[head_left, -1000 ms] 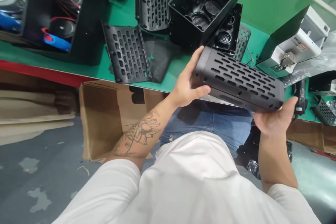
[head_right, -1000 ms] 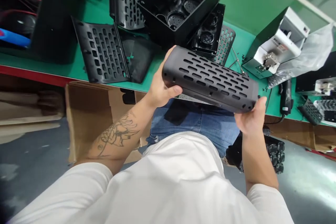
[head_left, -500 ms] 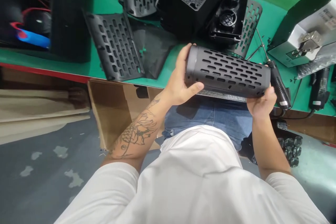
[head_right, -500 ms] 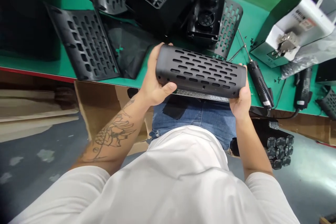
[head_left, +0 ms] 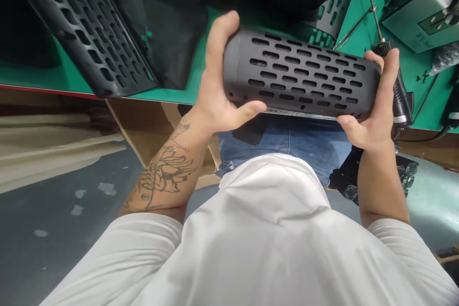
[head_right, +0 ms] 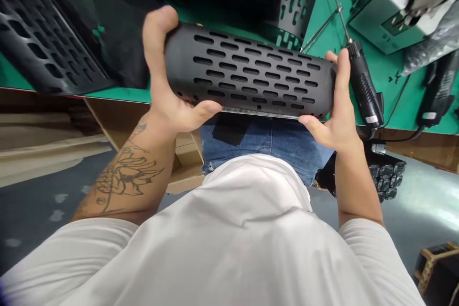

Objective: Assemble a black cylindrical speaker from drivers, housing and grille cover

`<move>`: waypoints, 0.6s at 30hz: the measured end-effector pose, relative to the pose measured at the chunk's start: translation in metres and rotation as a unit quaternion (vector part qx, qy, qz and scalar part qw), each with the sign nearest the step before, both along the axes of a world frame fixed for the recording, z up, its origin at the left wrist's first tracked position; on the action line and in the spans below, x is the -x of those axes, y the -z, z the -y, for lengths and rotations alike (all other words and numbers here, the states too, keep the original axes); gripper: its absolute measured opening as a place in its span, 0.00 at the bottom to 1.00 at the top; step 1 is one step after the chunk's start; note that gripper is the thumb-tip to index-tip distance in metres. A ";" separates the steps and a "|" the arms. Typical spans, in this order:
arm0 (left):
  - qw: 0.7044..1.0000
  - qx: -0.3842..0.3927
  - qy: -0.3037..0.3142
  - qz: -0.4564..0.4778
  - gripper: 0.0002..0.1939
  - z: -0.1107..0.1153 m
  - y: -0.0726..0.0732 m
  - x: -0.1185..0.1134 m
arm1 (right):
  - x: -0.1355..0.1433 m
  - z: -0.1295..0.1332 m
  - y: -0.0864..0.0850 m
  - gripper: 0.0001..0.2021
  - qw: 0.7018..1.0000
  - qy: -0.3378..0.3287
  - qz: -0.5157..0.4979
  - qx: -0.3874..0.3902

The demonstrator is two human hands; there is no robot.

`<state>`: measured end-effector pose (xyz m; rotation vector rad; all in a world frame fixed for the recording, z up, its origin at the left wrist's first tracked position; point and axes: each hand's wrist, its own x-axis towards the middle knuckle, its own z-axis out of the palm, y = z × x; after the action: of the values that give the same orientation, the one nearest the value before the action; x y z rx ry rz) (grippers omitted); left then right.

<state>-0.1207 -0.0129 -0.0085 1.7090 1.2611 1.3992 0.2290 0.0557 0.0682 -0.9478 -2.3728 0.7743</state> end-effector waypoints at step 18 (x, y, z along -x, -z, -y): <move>0.987 -0.006 0.031 -0.157 0.60 -0.003 -0.004 0.005 | -0.011 -0.026 -0.021 0.44 0.985 -0.116 0.013 -0.125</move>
<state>-0.1259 -0.0101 -0.0043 2.0189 1.3507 1.1330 0.2404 0.0816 0.0887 -0.5906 -2.5586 0.5290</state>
